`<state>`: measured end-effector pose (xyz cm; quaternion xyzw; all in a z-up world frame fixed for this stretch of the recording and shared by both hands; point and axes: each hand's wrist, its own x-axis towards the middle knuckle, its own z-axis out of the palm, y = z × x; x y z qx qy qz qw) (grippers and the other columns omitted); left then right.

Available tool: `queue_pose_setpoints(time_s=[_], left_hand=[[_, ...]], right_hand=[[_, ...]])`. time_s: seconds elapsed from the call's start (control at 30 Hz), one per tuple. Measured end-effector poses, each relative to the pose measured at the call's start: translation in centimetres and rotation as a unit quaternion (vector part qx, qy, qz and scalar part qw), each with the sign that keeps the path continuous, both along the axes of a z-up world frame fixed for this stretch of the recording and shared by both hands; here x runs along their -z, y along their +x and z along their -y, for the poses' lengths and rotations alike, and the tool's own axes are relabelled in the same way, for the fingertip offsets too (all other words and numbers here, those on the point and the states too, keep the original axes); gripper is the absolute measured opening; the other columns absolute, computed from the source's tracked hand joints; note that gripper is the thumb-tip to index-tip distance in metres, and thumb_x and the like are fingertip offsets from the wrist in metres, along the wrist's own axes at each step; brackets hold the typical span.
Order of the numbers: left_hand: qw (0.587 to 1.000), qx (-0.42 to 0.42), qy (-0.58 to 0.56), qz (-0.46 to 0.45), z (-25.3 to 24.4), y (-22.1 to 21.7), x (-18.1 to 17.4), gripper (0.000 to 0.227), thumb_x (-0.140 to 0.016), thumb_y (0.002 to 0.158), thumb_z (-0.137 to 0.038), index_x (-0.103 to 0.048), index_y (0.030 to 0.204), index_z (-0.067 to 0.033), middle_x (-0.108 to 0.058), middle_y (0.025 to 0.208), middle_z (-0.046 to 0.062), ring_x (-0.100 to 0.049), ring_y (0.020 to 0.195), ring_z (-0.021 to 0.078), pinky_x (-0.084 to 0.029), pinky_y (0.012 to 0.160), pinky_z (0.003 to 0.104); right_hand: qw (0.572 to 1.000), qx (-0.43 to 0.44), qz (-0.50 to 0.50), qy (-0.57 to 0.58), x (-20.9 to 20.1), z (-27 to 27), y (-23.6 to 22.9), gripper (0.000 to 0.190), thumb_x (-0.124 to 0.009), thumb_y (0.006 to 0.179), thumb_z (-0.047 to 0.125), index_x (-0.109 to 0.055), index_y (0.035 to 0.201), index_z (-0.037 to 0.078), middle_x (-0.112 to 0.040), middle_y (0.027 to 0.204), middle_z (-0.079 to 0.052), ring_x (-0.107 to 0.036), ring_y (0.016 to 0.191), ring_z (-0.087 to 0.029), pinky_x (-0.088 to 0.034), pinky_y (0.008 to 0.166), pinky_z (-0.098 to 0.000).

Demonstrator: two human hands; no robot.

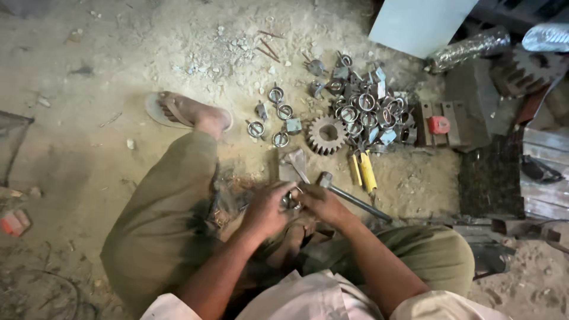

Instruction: The person sits on the floor and uses a hammer to strike small metal rings placed on a metal block. After hammering several pieces, the person picks up a blue plastic bag and places the finished metal rings into it.

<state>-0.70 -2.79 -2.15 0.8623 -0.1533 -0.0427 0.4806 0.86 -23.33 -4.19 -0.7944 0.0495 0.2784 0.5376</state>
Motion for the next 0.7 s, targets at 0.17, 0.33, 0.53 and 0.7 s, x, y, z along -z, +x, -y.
queue_pose_setpoints(time_s=[0.17,0.33,0.53,0.7], left_hand=[[0.991,-0.034,-0.123,-0.041,0.7,0.0,-1.1,0.085,-0.081,0.077,-0.021,-0.044,0.151,-0.0048,-0.055,0.141,0.023,-0.057,0.128,0.0368,-0.050,0.103,0.041],[0.994,-0.055,-0.099,0.010,-1.0,0.7,-2.3,0.084,-0.085,0.077,-0.024,-0.045,0.148,-0.0012,-0.055,0.145,0.025,-0.055,0.131,0.0413,-0.045,0.108,0.044],[0.987,-0.032,-0.153,0.027,-2.0,0.1,-3.0,0.066,-0.080,0.087,-0.025,-0.054,0.141,0.0027,-0.060,0.141,0.025,-0.058,0.131,0.0397,-0.046,0.111,0.044],[0.982,-0.015,-0.185,0.017,-2.2,-0.7,-3.8,0.058,-0.077,0.090,-0.027,-0.059,0.136,0.0030,-0.063,0.136,0.023,-0.061,0.128,0.0376,-0.047,0.111,0.042]], right_hand=[[0.993,-0.042,-0.052,-0.093,-2.1,2.6,5.5,0.040,-0.072,0.089,0.026,-0.065,0.122,0.004,-0.073,0.088,-0.008,-0.066,0.067,-0.018,-0.056,0.063,-0.0369],[0.949,0.297,-0.022,0.106,-6.4,3.8,13.5,0.048,-0.049,0.102,0.046,-0.063,0.127,0.007,-0.070,0.083,-0.011,-0.058,0.060,-0.018,-0.042,0.052,-0.0331],[0.971,0.193,0.125,0.071,-0.1,0.3,12.3,0.035,-0.068,0.092,0.018,-0.066,0.125,0.005,-0.072,0.091,-0.005,-0.067,0.073,-0.018,-0.053,0.062,-0.0313],[0.949,0.037,0.249,-0.191,7.4,-0.3,13.7,0.019,-0.071,0.093,0.018,-0.076,0.103,0.002,-0.073,0.081,-0.014,-0.068,0.071,-0.022,-0.052,0.067,-0.0330]])
